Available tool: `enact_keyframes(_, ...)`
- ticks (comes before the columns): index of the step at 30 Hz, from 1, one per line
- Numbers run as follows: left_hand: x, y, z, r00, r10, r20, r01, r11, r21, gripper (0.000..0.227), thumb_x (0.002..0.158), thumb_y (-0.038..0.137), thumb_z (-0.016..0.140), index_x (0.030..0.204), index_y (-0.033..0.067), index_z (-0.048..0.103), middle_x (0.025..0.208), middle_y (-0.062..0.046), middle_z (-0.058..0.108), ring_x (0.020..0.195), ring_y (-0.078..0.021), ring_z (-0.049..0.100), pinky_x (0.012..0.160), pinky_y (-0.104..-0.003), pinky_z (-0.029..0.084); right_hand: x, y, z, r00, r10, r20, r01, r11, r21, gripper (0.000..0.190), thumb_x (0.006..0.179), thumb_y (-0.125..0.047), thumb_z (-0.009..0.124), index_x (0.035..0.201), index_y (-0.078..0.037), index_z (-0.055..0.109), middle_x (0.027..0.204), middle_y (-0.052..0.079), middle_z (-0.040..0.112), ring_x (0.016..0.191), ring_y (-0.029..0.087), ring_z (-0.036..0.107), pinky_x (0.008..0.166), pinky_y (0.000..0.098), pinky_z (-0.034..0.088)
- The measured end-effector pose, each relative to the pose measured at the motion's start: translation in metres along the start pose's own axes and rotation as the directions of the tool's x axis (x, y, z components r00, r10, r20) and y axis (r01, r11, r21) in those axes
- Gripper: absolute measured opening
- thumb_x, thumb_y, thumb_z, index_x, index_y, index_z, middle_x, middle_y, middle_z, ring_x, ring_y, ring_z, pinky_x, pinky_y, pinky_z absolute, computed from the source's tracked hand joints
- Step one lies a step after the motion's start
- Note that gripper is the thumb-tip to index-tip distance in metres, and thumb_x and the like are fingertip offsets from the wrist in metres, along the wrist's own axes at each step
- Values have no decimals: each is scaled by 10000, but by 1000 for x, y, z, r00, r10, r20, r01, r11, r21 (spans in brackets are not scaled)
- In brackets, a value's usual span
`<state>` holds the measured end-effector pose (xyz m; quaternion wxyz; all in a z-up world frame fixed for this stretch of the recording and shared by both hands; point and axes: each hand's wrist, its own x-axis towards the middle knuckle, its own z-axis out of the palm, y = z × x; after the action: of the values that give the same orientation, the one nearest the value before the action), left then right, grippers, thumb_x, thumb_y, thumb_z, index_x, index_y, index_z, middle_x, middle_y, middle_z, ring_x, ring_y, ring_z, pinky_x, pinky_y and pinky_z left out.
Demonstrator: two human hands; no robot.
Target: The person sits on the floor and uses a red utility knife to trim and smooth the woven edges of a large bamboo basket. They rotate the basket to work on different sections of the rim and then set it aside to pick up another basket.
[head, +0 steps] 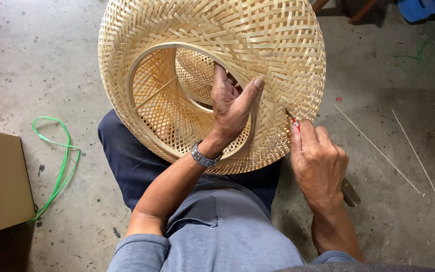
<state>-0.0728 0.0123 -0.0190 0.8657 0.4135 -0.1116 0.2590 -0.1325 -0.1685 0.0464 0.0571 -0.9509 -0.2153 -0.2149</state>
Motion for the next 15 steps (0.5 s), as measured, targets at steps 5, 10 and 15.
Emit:
enact_keyframes(5, -1, -6, -1, 1000, -10, -11, 10, 1000, 2, 668, 1033, -38, 656, 1574, 7, 266, 1412, -134, 566, 1276, -186, 597, 1124, -340, 520, -5, -3, 4, 999, 31, -18, -31, 999, -20, 155, 1052, -227, 691, 1117, -88, 713, 811, 87, 643, 636, 252, 678, 545, 391, 525)
enact_keyframes(10, -1, -10, 0, 1000, 9, -18, -8, 999, 36, 663, 1039, -52, 654, 1578, -3, 271, 1447, -137, 547, 1260, -176, 586, 1153, -340, 508, -7, -4, 10, 998, 49, -37, -51, 997, -58, 188, 1050, -244, 703, 1152, -87, 696, 842, 85, 637, 681, 254, 685, 556, 396, 528)
enact_keyframes(15, -3, -9, 0, 999, -28, -35, 28, 1000, -8, 672, 1038, -54, 643, 1584, 3, 256, 1429, -145, 557, 1292, -187, 590, 1133, -337, 512, -10, -2, 7, 999, 44, -21, -44, 999, -1, 318, 993, -295, 746, 1190, -52, 691, 856, 86, 643, 698, 254, 677, 574, 393, 524)
